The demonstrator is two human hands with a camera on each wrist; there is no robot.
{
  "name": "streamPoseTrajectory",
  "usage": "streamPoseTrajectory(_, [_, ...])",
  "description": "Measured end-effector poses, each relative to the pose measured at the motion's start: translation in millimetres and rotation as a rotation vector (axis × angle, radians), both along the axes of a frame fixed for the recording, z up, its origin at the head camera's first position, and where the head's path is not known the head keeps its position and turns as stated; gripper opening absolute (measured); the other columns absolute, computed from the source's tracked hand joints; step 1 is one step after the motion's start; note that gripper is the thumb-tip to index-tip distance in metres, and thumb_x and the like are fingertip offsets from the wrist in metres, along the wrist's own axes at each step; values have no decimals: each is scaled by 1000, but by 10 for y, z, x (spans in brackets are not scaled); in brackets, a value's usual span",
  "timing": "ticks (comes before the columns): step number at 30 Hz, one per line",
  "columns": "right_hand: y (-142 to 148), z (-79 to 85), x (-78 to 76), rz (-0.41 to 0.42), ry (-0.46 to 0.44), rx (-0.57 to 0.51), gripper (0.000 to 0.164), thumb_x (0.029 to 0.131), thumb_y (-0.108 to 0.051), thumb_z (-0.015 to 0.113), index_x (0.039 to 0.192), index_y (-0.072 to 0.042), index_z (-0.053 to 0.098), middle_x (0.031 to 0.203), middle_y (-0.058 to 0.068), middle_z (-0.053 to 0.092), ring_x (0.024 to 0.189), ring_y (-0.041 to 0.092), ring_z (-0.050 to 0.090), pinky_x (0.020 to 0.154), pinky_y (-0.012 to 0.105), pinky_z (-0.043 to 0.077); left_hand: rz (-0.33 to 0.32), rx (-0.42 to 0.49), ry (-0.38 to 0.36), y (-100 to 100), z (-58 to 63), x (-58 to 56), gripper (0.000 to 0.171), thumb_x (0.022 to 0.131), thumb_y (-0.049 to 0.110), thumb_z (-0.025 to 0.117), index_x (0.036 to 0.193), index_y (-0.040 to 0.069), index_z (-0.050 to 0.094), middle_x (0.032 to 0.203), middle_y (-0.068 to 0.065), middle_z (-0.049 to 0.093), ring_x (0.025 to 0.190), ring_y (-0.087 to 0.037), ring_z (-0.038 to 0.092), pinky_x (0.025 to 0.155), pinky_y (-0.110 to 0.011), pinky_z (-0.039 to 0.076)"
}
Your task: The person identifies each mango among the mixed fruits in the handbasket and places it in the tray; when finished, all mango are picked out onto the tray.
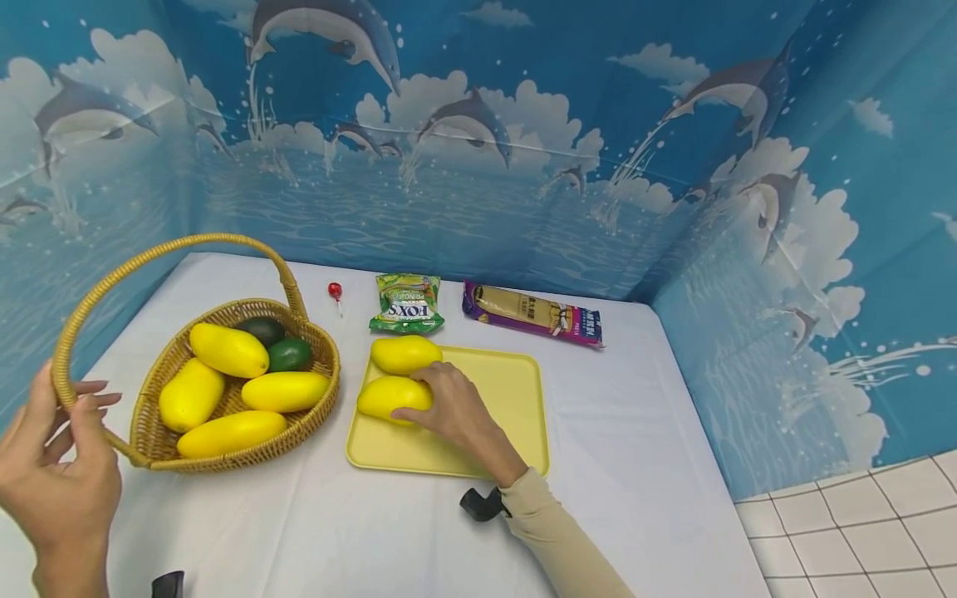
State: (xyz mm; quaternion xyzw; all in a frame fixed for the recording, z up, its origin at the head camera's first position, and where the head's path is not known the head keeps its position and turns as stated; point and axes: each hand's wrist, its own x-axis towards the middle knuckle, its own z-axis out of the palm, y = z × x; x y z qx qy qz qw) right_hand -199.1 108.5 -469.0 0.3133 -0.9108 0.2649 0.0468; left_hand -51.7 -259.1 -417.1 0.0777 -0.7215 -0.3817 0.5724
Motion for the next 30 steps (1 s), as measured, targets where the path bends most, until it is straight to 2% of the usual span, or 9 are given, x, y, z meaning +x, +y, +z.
streamPoseTrajectory(9, [12,-7,3,-3,-24,-9,62,82,-43,95,125,-3,77,118,9,77,103,23,70,95,38,64,18,-24,-37,-7,-2,18,45,103,1,67,145,19,70,106,-35,74,96,16,65,90,-3,52])
streamPoseTrajectory(18, [26,-3,20,4,-61,-8,66,82,-45,95,130,-3,75,124,10,76,108,24,69,101,39,62,6,-17,-18,-6,-9,16,44,103,1,67,143,17,71,106,-36,74,95,15,66,89,-4,53])
streamPoseTrajectory(22, [27,39,51,3,-9,15,68,81,-48,94,130,-4,76,124,9,75,110,25,68,99,41,62,4,-14,-13,7,-3,19,45,102,-1,67,144,18,70,106,-36,73,95,15,66,89,-4,53])
streamPoseTrajectory(25, [-9,186,139,49,106,1,67,82,-46,94,130,-4,75,127,10,72,116,26,65,100,40,63,-3,-12,-18,35,20,28,47,102,-3,66,144,17,69,106,-37,73,95,15,66,88,-3,53])
streamPoseTrajectory(27, [-71,360,206,116,194,-32,65,83,-43,94,132,-5,75,131,9,69,121,25,63,103,39,62,-4,-11,-20,60,46,34,48,102,-5,66,145,17,69,105,-37,73,95,15,66,89,-3,53])
streamPoseTrajectory(30, [-232,685,260,241,229,-63,64,87,-39,92,138,-7,71,139,8,67,130,24,61,110,38,58,1,-7,-15,95,89,44,47,101,-6,66,144,15,70,104,-38,72,94,15,66,89,-2,52])
